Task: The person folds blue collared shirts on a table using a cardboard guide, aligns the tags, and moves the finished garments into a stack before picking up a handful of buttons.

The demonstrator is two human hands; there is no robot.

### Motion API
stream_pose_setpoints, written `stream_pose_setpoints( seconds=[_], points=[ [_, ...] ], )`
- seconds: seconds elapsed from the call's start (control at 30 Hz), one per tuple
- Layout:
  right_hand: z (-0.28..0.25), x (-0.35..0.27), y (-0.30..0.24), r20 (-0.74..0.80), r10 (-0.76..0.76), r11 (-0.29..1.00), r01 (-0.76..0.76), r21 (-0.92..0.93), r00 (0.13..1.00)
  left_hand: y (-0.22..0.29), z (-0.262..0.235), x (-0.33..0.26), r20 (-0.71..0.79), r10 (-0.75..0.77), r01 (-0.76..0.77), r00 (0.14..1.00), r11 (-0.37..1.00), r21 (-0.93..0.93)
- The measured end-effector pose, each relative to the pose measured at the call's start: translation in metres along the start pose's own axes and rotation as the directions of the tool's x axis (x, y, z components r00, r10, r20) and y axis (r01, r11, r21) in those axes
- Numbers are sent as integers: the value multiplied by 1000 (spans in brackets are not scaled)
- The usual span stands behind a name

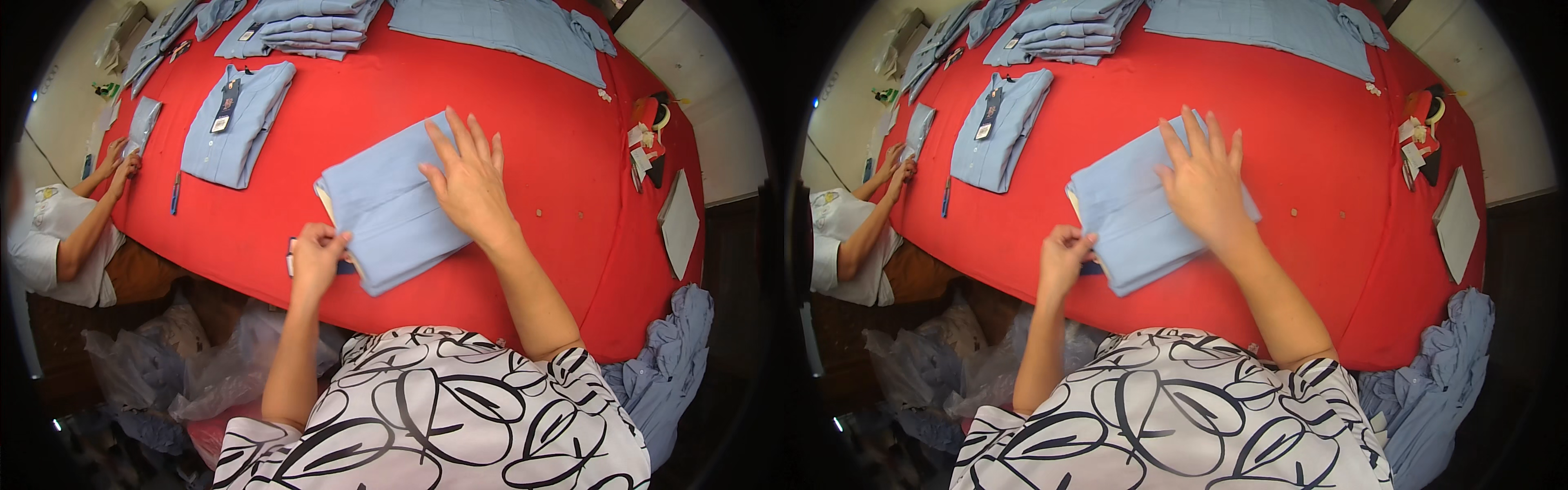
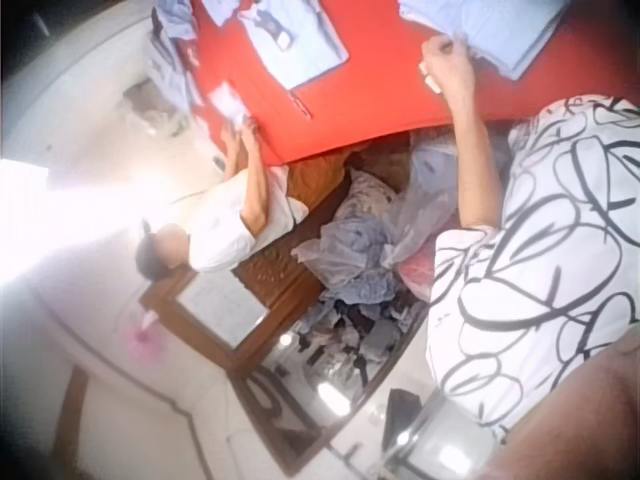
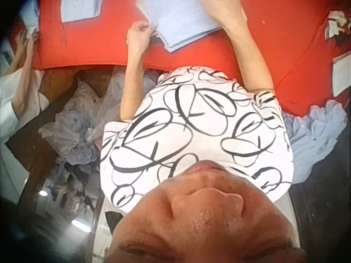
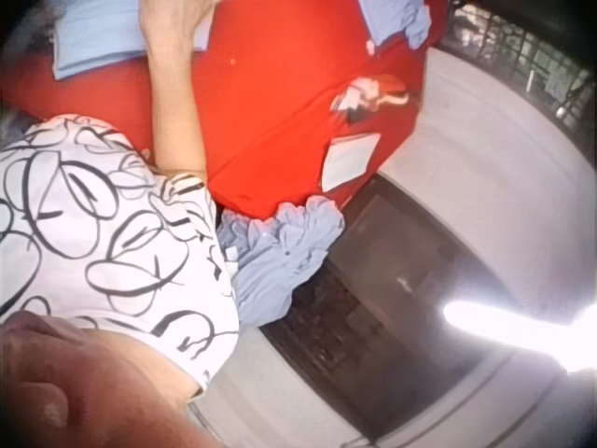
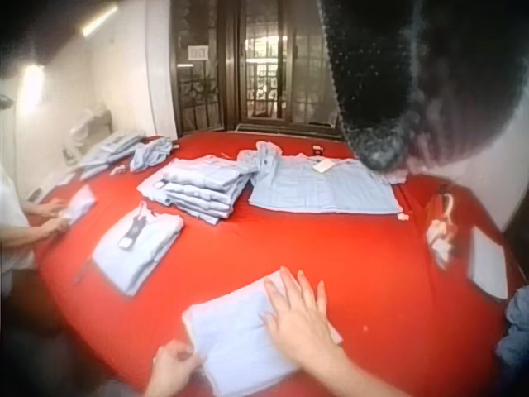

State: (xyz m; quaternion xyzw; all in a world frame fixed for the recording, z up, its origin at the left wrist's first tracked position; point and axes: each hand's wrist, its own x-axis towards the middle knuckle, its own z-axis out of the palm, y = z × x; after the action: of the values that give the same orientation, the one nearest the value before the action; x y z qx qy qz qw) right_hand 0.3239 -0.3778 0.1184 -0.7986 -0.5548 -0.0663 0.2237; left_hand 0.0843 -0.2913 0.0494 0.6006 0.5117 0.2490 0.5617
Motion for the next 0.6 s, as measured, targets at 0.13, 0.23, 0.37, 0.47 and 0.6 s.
stream_pose_setpoints(
  seconds=[0.13, 0.23, 0.37, 0.47, 0.6],
  points=[
    [62, -13, 6, 77, -283, 955, 289, -73, 956, -3, 52, -35, 119, -17, 38, 993, 982, -183],
    [47, -2, 4, 306, -318, 938, 344, -36, 898, -18, 67, -50, 65, 95, -83, 993, 983, -162],
    [37, -26, -31, 168, -326, 944, 328, 15, 930, -11, 69, -71, 230, -13, 51, 973, 986, -160],
    [58, -49, -16, 187, -460, 886, 434, 165, 868, -3, 46, -67, 419, -33, 38, 907, 999, -6],
    [19, -62, -7, -7, -180, 890, 166, 424, 984, 26, 7, -43, 257, 201, -268, 945, 927, 263]
  ],
)
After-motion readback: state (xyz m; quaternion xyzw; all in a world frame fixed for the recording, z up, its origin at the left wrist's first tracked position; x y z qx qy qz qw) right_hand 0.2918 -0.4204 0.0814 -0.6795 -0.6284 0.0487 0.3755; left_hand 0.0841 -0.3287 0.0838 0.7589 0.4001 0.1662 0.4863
